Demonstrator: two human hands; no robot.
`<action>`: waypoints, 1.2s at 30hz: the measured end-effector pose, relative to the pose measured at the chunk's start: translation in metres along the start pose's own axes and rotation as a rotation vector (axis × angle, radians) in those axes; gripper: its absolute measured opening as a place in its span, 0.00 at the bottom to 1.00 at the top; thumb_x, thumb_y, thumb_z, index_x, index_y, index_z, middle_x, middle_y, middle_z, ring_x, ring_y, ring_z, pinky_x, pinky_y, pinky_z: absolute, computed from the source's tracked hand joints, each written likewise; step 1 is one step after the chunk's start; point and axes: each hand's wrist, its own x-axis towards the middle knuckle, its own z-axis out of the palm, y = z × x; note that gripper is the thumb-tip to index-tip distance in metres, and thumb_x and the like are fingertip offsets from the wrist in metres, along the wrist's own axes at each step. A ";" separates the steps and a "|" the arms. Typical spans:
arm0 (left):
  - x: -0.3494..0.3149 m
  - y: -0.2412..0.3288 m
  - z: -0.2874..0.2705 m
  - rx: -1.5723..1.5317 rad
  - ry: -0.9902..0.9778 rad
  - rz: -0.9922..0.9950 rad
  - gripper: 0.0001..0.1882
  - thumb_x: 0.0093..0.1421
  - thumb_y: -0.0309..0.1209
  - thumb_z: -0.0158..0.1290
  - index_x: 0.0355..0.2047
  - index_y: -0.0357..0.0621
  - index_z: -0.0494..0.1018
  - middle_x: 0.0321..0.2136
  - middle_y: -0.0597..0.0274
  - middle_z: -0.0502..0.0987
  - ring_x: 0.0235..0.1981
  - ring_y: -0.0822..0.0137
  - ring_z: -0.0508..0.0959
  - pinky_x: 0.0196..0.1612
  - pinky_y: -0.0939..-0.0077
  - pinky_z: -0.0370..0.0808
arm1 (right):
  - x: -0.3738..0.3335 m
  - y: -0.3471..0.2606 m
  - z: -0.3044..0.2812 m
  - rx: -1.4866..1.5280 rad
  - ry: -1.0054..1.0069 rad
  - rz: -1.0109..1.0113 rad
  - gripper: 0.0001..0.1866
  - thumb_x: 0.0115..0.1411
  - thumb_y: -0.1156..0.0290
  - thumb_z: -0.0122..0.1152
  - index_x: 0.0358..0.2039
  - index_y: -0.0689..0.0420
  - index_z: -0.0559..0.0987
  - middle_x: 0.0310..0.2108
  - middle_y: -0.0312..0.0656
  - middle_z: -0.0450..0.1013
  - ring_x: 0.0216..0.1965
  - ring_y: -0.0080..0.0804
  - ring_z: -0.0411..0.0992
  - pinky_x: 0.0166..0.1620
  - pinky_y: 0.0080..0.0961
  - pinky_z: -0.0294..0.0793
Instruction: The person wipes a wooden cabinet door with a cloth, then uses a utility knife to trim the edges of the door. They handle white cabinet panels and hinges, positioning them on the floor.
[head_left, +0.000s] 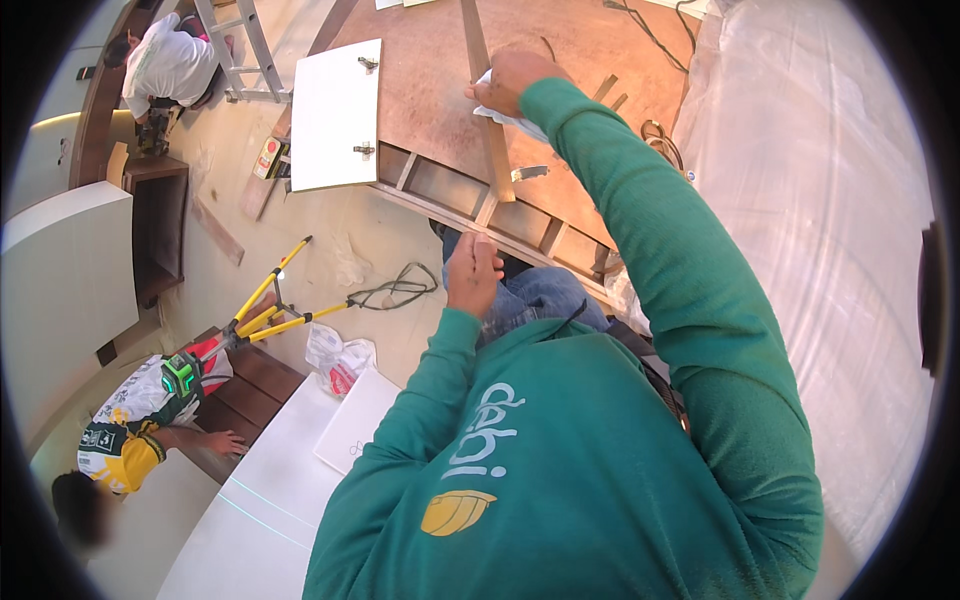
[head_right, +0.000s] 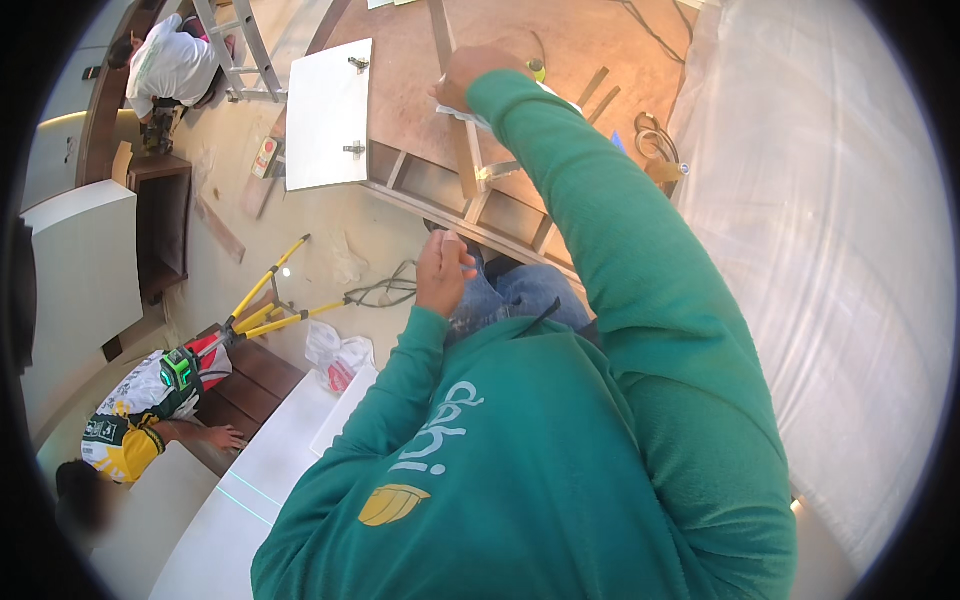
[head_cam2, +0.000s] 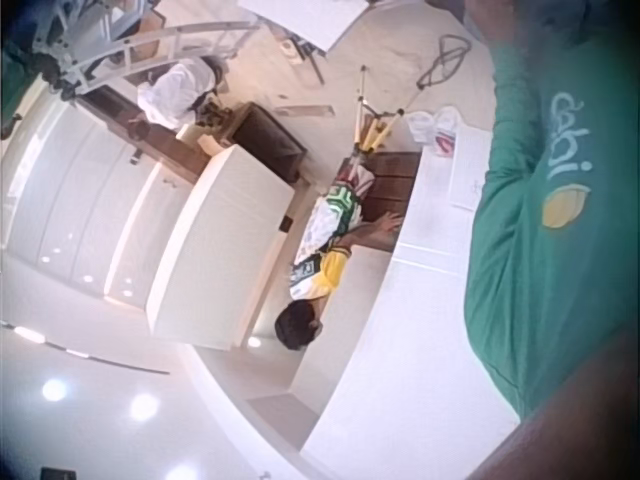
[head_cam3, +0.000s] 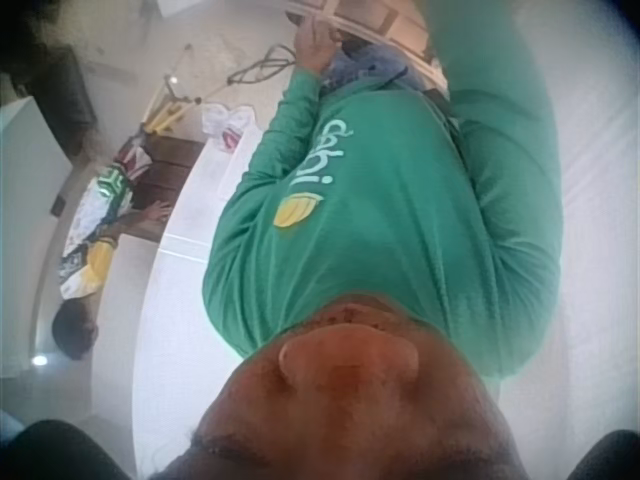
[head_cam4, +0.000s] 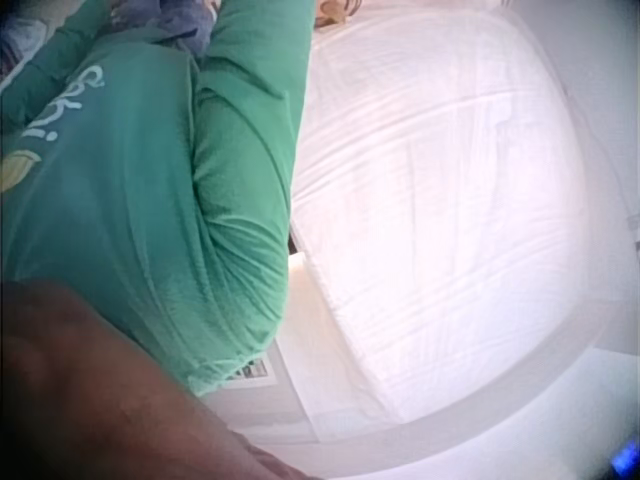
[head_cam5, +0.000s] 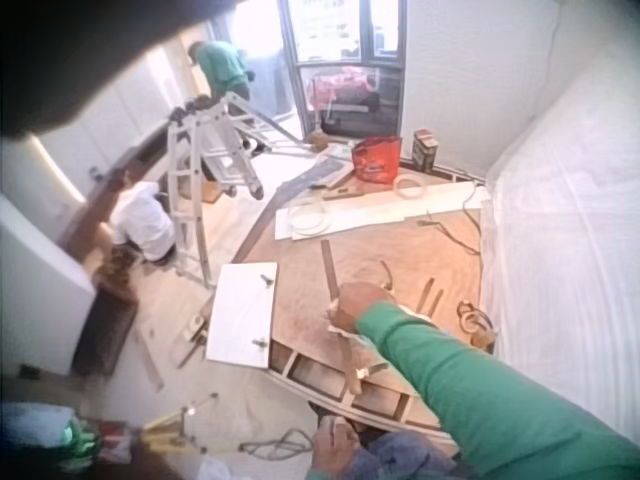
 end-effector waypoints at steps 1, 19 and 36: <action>0.000 -0.001 0.002 -0.001 0.055 0.060 0.13 0.74 0.35 0.51 0.44 0.36 0.74 0.33 0.59 0.78 0.31 0.70 0.79 0.33 0.73 0.81 | 0.001 0.003 0.002 0.005 0.009 -0.009 0.32 0.65 0.41 0.63 0.49 0.60 0.86 0.45 0.54 0.83 0.48 0.49 0.82 0.52 0.47 0.80; 0.018 0.032 0.027 0.112 0.403 0.651 0.05 0.63 0.25 0.65 0.39 0.40 0.82 0.36 0.56 0.85 0.33 0.64 0.84 0.34 0.71 0.82 | 0.010 0.006 0.001 -0.020 -0.002 -0.063 0.39 0.60 0.35 0.65 0.50 0.63 0.84 0.44 0.55 0.84 0.47 0.50 0.82 0.53 0.41 0.78; 0.031 0.076 0.013 0.145 0.228 0.241 0.11 0.57 0.35 0.63 0.31 0.38 0.84 0.26 0.50 0.84 0.25 0.53 0.84 0.32 0.60 0.79 | 0.006 0.008 -0.003 -0.008 -0.010 -0.063 0.40 0.60 0.35 0.64 0.52 0.62 0.83 0.45 0.55 0.83 0.48 0.50 0.82 0.54 0.40 0.78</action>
